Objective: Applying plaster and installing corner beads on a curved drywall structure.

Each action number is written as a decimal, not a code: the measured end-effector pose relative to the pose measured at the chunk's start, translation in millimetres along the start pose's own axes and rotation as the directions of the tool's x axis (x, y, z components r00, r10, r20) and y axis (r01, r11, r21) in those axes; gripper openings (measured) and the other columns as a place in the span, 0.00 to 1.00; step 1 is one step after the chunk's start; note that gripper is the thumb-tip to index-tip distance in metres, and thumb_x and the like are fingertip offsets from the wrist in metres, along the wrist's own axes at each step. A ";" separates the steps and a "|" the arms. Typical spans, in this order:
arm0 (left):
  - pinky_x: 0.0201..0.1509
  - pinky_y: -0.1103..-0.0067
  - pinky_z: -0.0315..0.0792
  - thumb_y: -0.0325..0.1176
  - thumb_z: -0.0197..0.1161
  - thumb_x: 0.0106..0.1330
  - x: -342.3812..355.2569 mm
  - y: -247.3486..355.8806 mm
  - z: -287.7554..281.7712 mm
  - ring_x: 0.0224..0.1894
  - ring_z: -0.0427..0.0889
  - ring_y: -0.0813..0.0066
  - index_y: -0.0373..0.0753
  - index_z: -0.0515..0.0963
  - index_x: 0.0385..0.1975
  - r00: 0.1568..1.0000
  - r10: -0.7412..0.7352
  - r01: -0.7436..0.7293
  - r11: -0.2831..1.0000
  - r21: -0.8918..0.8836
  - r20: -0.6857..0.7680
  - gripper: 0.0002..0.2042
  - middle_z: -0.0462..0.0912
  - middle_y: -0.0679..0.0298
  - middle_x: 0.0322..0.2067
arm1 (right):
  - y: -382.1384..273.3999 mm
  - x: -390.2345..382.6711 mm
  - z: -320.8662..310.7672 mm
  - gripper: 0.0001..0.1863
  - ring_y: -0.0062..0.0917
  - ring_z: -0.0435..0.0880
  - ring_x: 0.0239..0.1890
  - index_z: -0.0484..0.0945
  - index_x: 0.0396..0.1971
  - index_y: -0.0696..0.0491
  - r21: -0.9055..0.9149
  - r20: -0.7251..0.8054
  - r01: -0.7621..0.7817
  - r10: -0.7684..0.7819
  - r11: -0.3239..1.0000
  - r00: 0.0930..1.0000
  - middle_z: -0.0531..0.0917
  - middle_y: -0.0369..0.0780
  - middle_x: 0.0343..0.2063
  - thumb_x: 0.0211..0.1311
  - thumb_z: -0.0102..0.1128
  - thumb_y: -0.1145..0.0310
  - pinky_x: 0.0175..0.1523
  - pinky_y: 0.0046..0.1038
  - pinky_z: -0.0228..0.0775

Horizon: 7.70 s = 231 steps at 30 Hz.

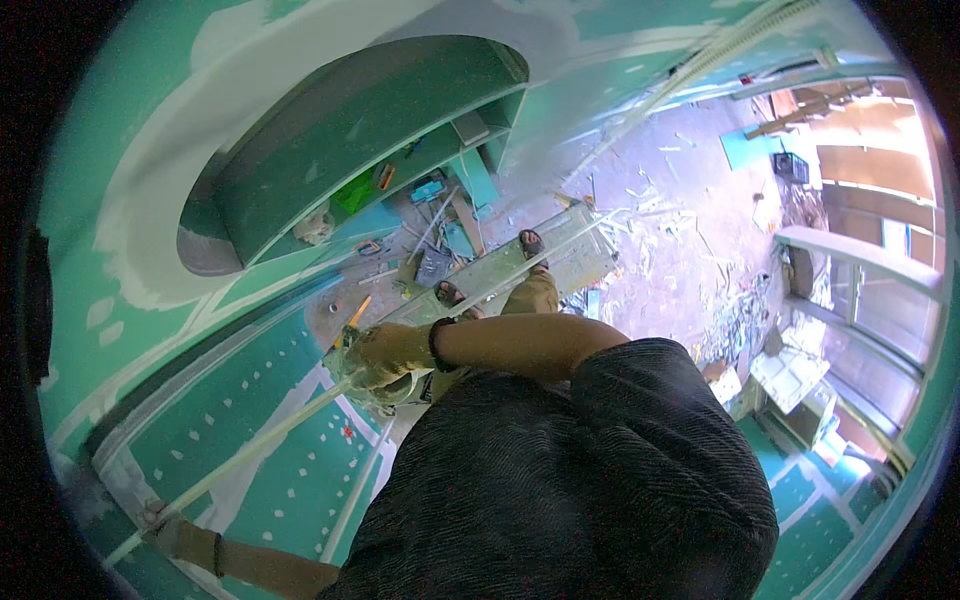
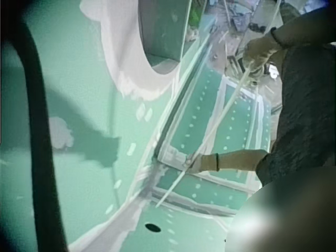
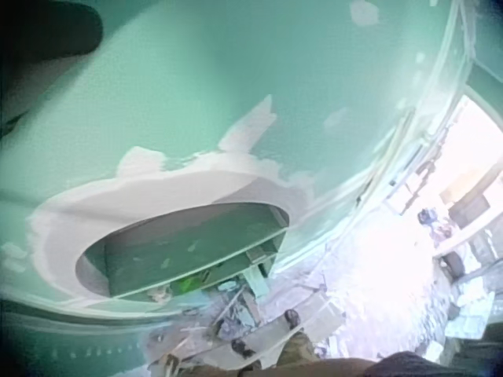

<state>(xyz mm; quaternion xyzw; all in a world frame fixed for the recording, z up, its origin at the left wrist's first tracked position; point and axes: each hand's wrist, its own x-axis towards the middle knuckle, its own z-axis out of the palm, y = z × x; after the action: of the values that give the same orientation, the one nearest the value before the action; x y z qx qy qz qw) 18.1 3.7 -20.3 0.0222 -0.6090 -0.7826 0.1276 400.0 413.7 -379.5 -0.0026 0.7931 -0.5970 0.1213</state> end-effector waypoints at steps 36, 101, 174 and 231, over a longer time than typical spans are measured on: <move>0.61 0.57 0.82 0.36 0.58 0.74 -396.1 -500.0 201.3 0.50 0.87 0.58 0.37 0.81 0.48 0.313 -0.900 0.937 0.240 -0.255 0.304 0.12 0.88 0.58 0.44 | 165.7 -679.0 -348.7 0.18 0.42 0.84 0.59 0.84 0.54 0.57 -0.517 -0.695 -0.854 0.552 0.061 0.460 0.86 0.48 0.55 0.74 0.60 0.62 0.67 0.41 0.74; 0.69 0.58 0.72 0.44 0.67 0.70 -507.8 -518.4 435.4 0.64 0.78 0.45 0.38 0.81 0.58 0.062 0.117 -0.908 0.419 0.007 0.991 0.22 0.82 0.49 0.60 | 303.4 -379.3 -461.3 0.14 0.44 0.87 0.50 0.87 0.45 0.51 -0.514 -0.705 -0.698 0.217 0.499 0.675 0.90 0.45 0.44 0.70 0.61 0.57 0.57 0.45 0.78; 0.50 0.66 0.79 0.43 0.59 0.71 -613.5 -658.5 569.9 0.46 0.87 0.62 0.46 0.87 0.49 -0.122 -0.411 -0.987 0.143 -0.069 0.903 0.15 0.89 0.59 0.46 | 384.5 -322.3 -504.3 0.08 0.34 0.90 0.37 0.88 0.28 0.55 -0.803 -0.577 -0.596 0.267 -0.015 0.772 0.90 0.43 0.32 0.62 0.60 0.73 0.46 0.34 0.82; 0.48 0.65 0.79 0.42 0.69 0.65 -574.3 -273.4 303.4 0.41 0.87 0.57 0.43 0.83 0.40 -0.021 -0.367 -0.796 0.569 0.207 0.930 0.12 0.85 0.58 0.40 | 32.9 -397.7 -334.0 0.12 0.32 0.89 0.31 0.87 0.40 0.52 -0.428 -0.224 -0.320 0.244 0.845 0.944 0.89 0.40 0.29 0.67 0.66 0.59 0.41 0.35 0.81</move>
<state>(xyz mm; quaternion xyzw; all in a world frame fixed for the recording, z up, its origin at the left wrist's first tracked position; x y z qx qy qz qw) 468.3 483.1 -273.6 -0.5893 -0.7623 -0.1699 -0.2069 725.3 798.5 -249.3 0.1339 0.9100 -0.3667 0.1396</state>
